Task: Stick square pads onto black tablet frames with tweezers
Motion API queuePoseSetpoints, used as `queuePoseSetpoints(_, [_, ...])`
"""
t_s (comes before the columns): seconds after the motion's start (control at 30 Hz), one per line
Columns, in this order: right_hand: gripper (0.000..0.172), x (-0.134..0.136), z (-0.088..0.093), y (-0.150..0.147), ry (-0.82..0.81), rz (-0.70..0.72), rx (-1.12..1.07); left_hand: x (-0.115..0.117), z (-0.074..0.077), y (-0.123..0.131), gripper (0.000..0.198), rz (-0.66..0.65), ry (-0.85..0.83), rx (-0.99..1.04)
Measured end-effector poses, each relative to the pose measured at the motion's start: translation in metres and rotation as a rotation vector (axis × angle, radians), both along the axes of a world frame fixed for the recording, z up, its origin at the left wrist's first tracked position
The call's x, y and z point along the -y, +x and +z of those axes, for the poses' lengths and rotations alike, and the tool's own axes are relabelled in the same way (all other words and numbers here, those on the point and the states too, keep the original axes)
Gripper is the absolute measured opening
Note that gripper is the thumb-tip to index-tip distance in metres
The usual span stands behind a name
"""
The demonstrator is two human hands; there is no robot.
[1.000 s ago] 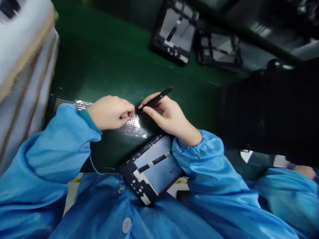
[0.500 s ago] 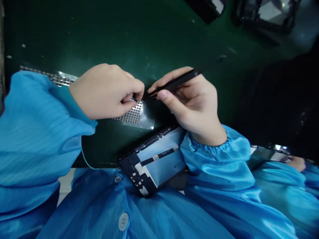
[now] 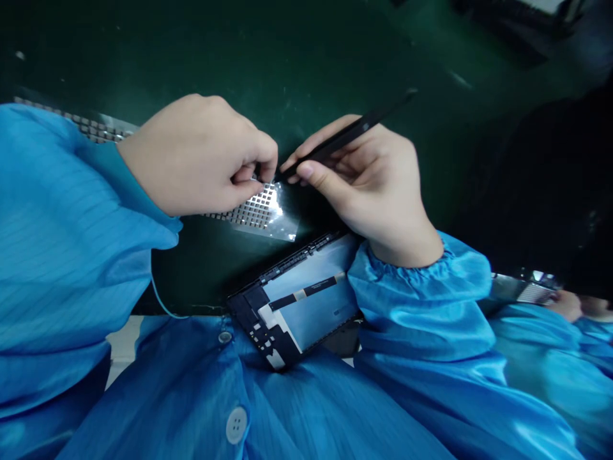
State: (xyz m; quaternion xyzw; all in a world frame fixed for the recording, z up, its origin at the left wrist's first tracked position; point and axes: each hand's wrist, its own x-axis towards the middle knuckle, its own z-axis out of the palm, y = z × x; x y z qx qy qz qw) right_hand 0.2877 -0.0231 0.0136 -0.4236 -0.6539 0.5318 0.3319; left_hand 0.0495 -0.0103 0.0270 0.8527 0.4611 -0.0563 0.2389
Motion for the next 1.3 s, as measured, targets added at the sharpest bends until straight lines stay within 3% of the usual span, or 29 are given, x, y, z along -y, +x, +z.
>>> queuePoseSetpoints(0.1, [0.010, 0.040, 0.012, -0.001, 0.048, -0.125, -0.161, 0.001, 0.001, 0.000, 0.031, 0.019, 0.025, -0.016])
queuePoseSetpoints(0.27, [0.028, 0.137, 0.012, -0.014, 0.094, -0.311, -0.103, 0.004, 0.000, -0.002, 0.038, -0.029, 0.088, 0.023])
queuePoseSetpoints(0.4, [0.033, 0.159, -0.005, -0.022, 0.219, -0.327, -0.055, 0.005, 0.000, 0.000, 0.064, -0.033, 0.106, 0.057])
queuePoseSetpoints(0.47, [0.034, 0.156, -0.009, -0.023, 0.229, -0.317, -0.023, 0.004, 0.002, 0.001, 0.064, -0.017, 0.082, 0.037])
queuePoseSetpoints(0.6, [0.036, 0.153, -0.009, -0.021, 0.271, -0.287, 0.008, 0.002, 0.005, 0.003, 0.044, 0.018, 0.041, -0.034])
queuePoseSetpoints(0.77, [0.044, 0.148, 0.008, -0.011, 0.329, -0.112, 0.128, 0.002, 0.005, 0.004, 0.047, 0.017, 0.046, -0.042])
queuePoseSetpoints(0.87, [0.029, 0.112, 0.020, -0.005, 0.282, -0.097, 0.169, 0.002, 0.003, 0.004, 0.064, -0.004, 0.068, 0.000])
queuePoseSetpoints(0.93, [0.018, 0.077, 0.018, -0.003, 0.263, -0.084, 0.163, 0.002, 0.002, 0.002, 0.073, -0.012, 0.087, 0.025])
queuePoseSetpoints(1.07, [0.019, 0.019, -0.004, -0.002, 0.228, 0.014, 0.127, 0.002, 0.000, 0.000, 0.060, 0.000, 0.078, 0.022])
queuePoseSetpoints(1.17, [0.017, 0.010, -0.016, -0.002, 0.199, 0.029, 0.152, 0.002, -0.002, -0.002, 0.060, 0.001, 0.073, 0.052])
queuePoseSetpoints(1.3, [0.017, 0.014, -0.015, -0.003, 0.201, 0.024, 0.120, 0.002, -0.003, -0.003, 0.074, 0.006, 0.082, 0.059])
